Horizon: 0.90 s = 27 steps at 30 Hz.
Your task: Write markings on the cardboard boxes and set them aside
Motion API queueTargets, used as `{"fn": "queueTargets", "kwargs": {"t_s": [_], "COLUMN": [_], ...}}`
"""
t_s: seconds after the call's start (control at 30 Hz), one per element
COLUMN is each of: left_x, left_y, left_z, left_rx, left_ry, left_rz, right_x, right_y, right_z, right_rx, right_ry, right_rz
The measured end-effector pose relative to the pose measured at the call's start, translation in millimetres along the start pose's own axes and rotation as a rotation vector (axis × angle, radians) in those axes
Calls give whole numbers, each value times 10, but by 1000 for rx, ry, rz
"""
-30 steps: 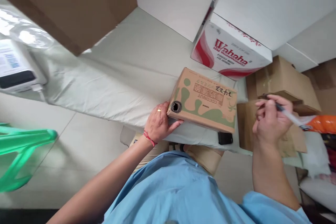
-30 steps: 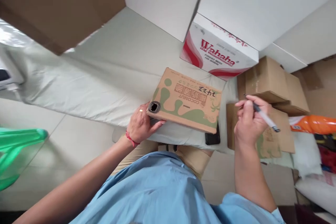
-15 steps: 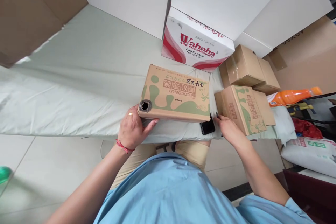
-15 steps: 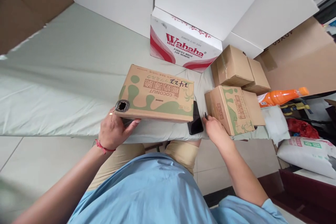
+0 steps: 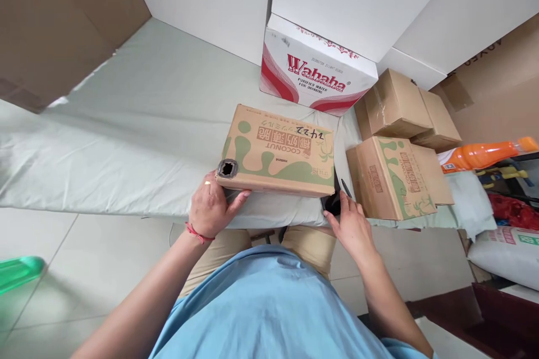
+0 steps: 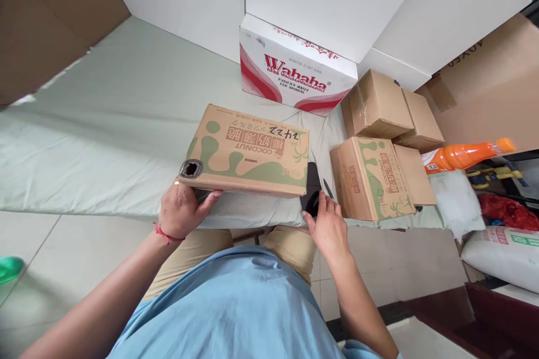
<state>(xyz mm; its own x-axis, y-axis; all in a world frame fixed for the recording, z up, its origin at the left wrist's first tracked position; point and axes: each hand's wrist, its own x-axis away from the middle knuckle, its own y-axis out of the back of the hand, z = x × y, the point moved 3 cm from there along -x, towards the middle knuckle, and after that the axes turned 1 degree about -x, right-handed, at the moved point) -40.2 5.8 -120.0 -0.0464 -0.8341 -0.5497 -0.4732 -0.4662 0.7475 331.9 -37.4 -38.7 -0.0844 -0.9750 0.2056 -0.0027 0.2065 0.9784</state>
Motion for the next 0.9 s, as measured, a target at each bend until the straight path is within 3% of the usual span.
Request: {"fn": "queueTargets", "kwargs": {"t_s": [0.13, 0.27, 0.43, 0.63, 0.77, 0.9], "left_x": [-10, -8, -1, 16, 2, -52], "left_y": [3, 0, 10, -7, -10, 22], "left_z": [-22, -26, -31, -22, -61, -129], "left_rx": [-32, -28, -14, 0, 32, 65], "left_ry": [-7, -2, 0, 26, 43, 29], "left_rz": [-17, -32, -31, -22, -11, 3], "right_x": [3, -151, -312, -209, -126, -118], "right_y": [-156, -134, -116, -208, -80, 202], "right_z": [135, 211, 80, -131, -207, -338], "right_rx": [-33, -44, -157, -397, -504, -560], "right_ry": [-74, -116, -185, -242, -224, -248], "right_rz": [-70, -102, -17, -12, -84, -274]}}
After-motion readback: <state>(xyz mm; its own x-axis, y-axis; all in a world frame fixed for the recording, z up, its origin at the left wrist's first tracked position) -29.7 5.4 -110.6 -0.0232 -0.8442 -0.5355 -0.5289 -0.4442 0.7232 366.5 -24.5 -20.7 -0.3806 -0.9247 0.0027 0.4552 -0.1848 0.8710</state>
